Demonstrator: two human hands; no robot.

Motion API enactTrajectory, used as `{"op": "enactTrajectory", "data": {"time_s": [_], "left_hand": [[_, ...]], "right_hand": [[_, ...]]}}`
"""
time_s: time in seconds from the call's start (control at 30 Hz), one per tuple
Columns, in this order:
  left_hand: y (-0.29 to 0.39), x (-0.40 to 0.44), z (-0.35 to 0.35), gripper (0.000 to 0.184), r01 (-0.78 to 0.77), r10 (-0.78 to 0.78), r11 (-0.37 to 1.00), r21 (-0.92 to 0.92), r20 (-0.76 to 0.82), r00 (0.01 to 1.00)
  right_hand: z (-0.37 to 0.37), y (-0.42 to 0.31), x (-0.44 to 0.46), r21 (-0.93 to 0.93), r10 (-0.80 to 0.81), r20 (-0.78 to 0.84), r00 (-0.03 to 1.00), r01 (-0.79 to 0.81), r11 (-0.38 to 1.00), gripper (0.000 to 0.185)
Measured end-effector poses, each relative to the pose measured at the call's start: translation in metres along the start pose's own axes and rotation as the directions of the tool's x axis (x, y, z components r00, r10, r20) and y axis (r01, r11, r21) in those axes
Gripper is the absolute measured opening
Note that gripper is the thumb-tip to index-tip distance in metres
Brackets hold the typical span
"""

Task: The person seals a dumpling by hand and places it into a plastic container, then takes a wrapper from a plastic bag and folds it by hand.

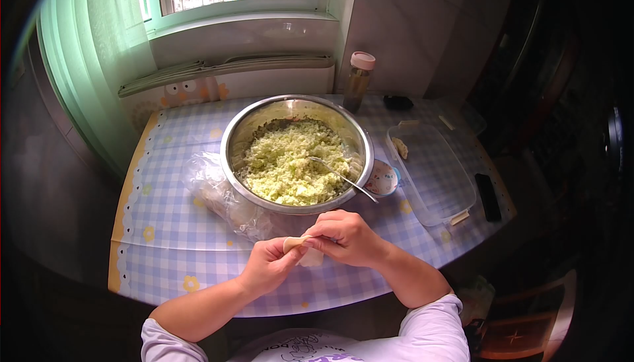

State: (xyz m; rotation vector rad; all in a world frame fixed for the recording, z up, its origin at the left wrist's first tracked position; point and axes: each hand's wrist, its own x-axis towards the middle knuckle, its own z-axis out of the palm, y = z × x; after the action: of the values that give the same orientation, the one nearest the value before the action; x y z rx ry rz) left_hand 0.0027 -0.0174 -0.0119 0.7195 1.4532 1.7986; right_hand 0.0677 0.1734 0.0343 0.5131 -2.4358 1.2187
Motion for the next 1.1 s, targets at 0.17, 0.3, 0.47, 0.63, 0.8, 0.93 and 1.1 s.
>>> {"op": "enactTrajectory", "data": {"time_s": [0.17, 0.3, 0.47, 0.63, 0.8, 0.93, 1.1], "left_hand": [[-0.003, 0.0012, 0.001, 0.018, -0.026, 0.026, 0.999, -0.019, 0.012, 1.0], [-0.0026, 0.0007, 0.0003, 0.019, -0.019, 0.02, 0.999, -0.035, 0.02, 1.0], [0.0005, 0.0009, 0.0029, 0.02, -0.019, 0.02, 0.998, -0.065, 0.02, 1.0], [0.0033, -0.0001, 0.0013, 0.019, -0.007, 0.007, 1.0, -0.005, 0.027, 1.0], [0.0011, -0.0005, 0.0029, 0.017, -0.012, 0.012, 1.0, -0.011, 0.025, 1.0], [0.0019, 0.0, 0.0021, 0.018, -0.036, 0.037, 0.999, -0.039, 0.025, 0.999], [-0.0039, 0.0014, -0.0026, 0.019, -0.034, 0.036, 0.992, -0.124, 0.018, 0.999]], "right_hand": [[-0.0003, -0.0011, 0.0004, -0.018, -0.028, -0.014, 1.0, 0.028, 0.999, 0.005], [-0.0014, -0.0018, 0.0008, -0.027, -0.029, -0.013, 0.999, 0.029, 0.999, 0.006], [0.0001, -0.0003, -0.0002, 0.042, 0.009, -0.026, 1.0, -0.008, 0.999, 0.009], [0.0007, -0.0071, 0.0022, 0.011, 0.001, -0.047, 0.999, 0.0, 1.0, 0.008], [-0.0014, -0.0011, 0.0005, -0.045, -0.013, 0.015, 1.0, 0.014, 0.999, 0.006], [-0.0003, -0.0027, 0.0014, -0.044, -0.039, -0.032, 0.999, 0.037, 0.998, 0.005], [0.0003, -0.0011, 0.0005, -0.059, -0.061, -0.066, 0.996, 0.057, 0.997, 0.007]]}}
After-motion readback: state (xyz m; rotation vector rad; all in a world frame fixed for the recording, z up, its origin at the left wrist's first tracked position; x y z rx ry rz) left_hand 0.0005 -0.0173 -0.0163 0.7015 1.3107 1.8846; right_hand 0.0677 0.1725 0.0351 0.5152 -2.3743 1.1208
